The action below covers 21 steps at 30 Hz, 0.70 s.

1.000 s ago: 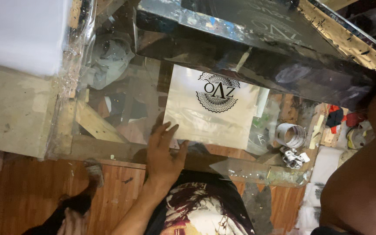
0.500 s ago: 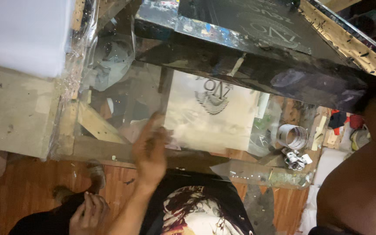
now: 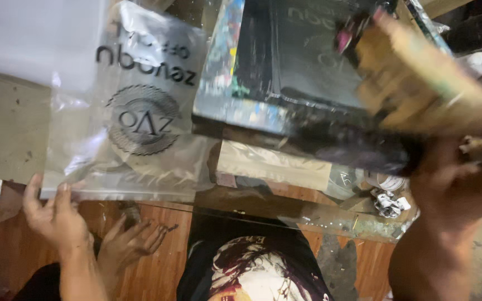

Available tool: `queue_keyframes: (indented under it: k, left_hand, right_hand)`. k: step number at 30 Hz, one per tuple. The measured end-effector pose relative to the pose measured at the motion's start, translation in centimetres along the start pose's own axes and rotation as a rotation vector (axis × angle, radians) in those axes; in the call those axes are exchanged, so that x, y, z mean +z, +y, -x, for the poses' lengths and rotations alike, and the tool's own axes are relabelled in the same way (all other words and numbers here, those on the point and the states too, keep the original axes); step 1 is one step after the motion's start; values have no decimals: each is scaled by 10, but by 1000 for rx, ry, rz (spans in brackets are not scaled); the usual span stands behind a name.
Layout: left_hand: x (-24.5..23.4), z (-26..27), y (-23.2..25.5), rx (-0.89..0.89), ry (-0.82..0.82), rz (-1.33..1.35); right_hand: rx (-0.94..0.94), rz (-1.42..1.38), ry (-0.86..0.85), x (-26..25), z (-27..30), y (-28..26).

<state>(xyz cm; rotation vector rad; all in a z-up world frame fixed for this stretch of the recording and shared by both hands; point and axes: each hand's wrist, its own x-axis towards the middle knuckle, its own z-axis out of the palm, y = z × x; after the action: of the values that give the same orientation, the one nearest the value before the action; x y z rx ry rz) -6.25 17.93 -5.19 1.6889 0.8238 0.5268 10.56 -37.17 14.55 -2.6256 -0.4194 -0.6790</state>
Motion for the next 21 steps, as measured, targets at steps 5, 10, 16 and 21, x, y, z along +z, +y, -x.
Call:
queue_keyframes:
  k: [5,10,16,21]
  left_hand:
    - [29,58,63,266,118,-660]
    - [132,152,130,-370,-536,174]
    - [158,181,94,-652,-835,856]
    - [158,192,54,-699,-775,624]
  right_hand:
    - [-237,41,119,12,-7,-56]
    - [-181,-9,30,28,26,-64]
    - [-33,56,-308,42,67,-45]
    - [-51,164,-452,62,94,-42]
